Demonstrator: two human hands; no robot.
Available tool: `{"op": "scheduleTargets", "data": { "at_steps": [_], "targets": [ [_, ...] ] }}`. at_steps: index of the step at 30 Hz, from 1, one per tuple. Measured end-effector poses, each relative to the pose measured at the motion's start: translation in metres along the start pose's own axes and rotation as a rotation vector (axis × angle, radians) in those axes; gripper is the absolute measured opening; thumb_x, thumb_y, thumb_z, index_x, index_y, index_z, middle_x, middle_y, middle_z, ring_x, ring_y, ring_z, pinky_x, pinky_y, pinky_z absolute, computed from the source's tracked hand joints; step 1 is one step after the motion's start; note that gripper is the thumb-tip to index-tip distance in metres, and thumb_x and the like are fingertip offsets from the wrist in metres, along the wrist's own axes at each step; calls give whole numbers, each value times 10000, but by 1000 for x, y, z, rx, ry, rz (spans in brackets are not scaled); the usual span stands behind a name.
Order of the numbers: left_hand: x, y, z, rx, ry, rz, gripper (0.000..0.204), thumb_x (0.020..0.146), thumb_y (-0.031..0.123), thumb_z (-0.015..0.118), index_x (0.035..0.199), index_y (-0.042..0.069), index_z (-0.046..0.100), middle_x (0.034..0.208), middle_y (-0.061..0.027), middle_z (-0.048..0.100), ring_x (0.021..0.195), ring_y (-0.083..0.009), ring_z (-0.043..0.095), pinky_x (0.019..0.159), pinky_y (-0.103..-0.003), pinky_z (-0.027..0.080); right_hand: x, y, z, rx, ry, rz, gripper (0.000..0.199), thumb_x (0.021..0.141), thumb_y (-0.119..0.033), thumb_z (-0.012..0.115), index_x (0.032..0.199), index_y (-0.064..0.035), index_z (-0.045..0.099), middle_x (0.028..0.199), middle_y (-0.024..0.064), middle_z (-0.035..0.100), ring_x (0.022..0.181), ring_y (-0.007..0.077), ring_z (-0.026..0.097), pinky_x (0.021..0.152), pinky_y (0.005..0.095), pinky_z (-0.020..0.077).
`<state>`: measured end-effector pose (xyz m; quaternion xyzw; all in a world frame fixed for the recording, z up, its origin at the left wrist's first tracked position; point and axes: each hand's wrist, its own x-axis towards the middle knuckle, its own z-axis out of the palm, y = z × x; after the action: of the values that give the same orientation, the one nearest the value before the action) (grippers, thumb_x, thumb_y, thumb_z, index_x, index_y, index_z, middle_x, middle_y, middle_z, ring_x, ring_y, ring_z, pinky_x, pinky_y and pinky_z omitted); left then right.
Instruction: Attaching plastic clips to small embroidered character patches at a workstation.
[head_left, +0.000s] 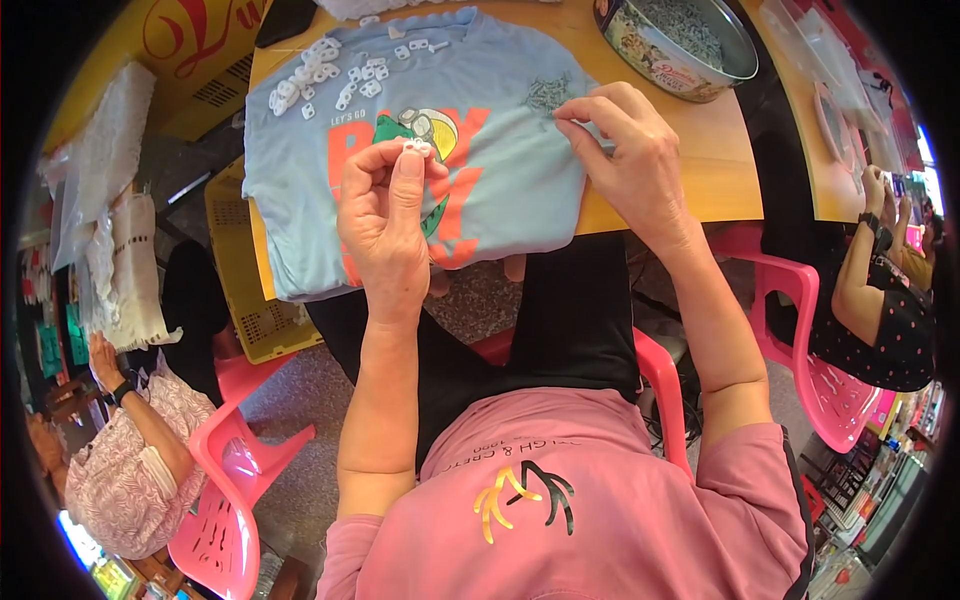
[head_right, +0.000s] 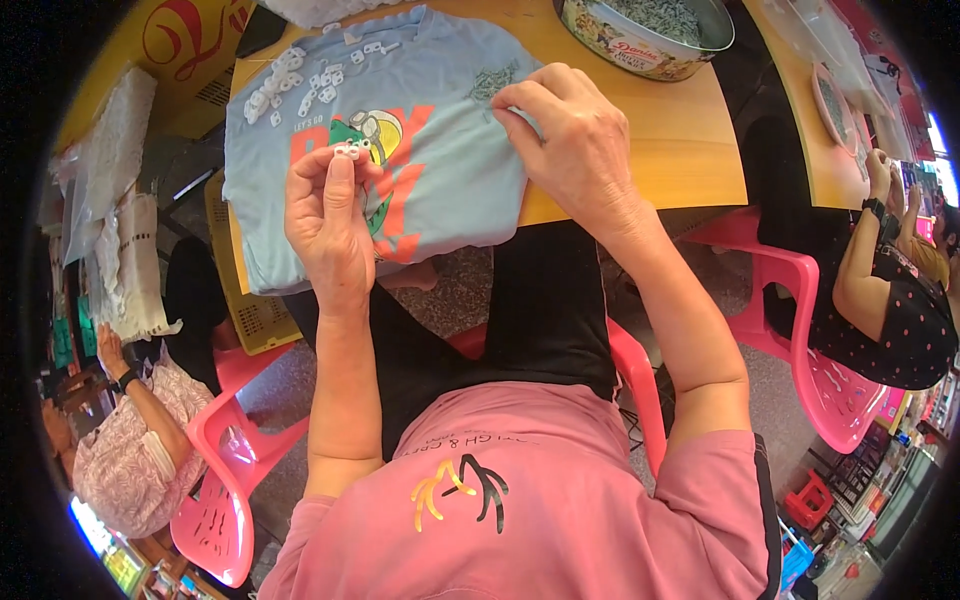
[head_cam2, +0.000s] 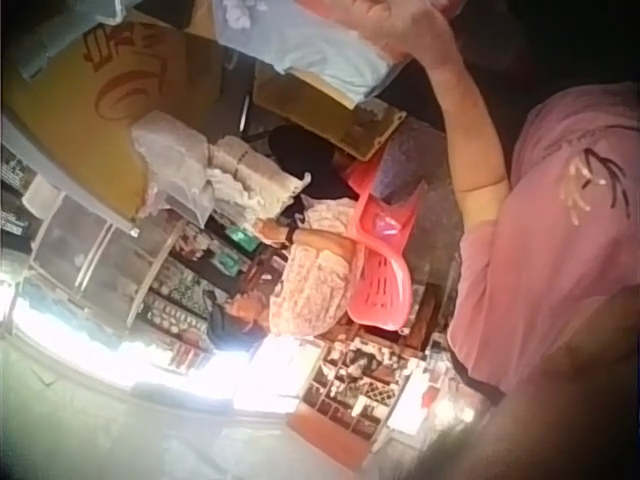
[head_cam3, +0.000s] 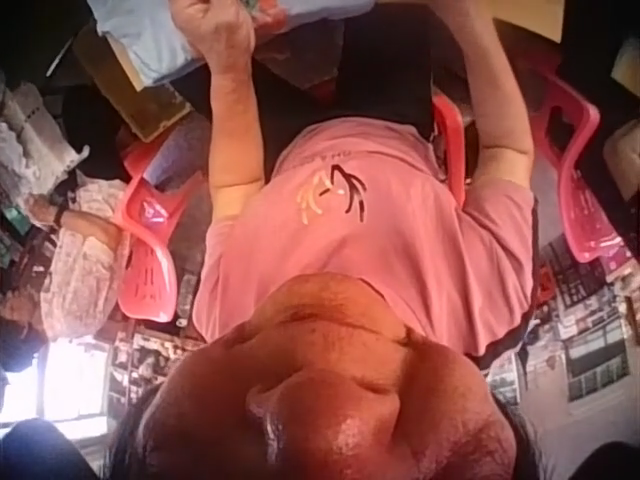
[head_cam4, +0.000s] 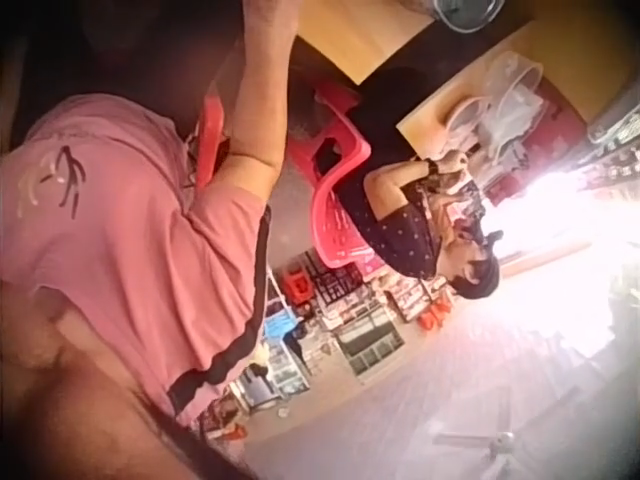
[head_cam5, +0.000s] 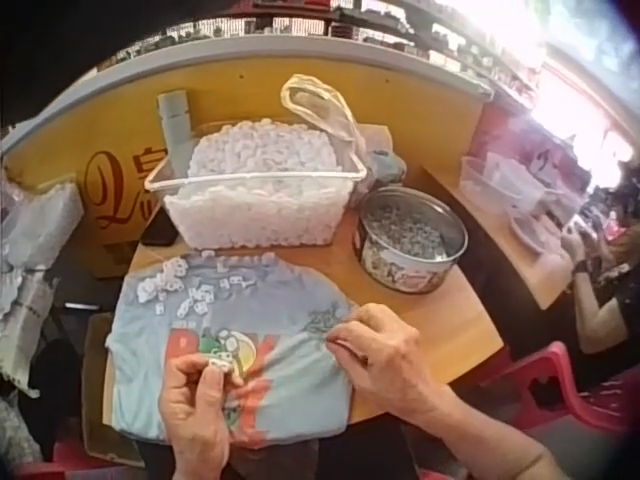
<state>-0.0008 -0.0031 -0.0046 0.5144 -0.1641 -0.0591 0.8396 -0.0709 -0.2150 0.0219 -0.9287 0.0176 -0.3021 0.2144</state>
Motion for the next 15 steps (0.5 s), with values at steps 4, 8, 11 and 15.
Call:
{"op": "scheduleTargets", "data": {
  "at_steps": [4, 8, 11, 15],
  "targets": [
    [0, 0, -2, 24, -4, -8, 84, 973, 62, 569, 1040, 11, 562, 934, -56, 630, 849, -108, 599, 810, -250, 489, 0, -4, 2, -17, -42, -55, 87, 796, -46, 722, 875, -41, 685, 840, 62, 614, 753, 218, 612, 591, 310, 502],
    [-1, 2, -1, 15, -13, -26, 89, 974, 72, 573, 1039, 13, 558, 911, -62, 634, 840, -110, 607, 805, -256, 497, -1, -5, 3, -103, -79, -44, 85, 793, -69, 722, 865, -44, 685, 827, 66, 600, 787, 239, 610, 662, 340, 502],
    [-1, 3, 1, 20, -7, -26, 93, 975, 75, 572, 1041, 13, 555, 905, -65, 636, 841, -110, 610, 807, -259, 501, -2, -5, 4, -112, -104, -20, 94, 791, -82, 721, 871, -46, 689, 838, 71, 601, 802, 252, 608, 701, 349, 496],
    [-1, 2, -2, 40, -11, -16, 98, 977, 77, 568, 1045, 10, 553, 908, -69, 636, 840, -113, 613, 805, -259, 504, -1, -10, 1, -62, -140, -103, 103, 798, -55, 714, 898, -40, 693, 863, 73, 607, 780, 233, 614, 664, 333, 504]
  ]
}}
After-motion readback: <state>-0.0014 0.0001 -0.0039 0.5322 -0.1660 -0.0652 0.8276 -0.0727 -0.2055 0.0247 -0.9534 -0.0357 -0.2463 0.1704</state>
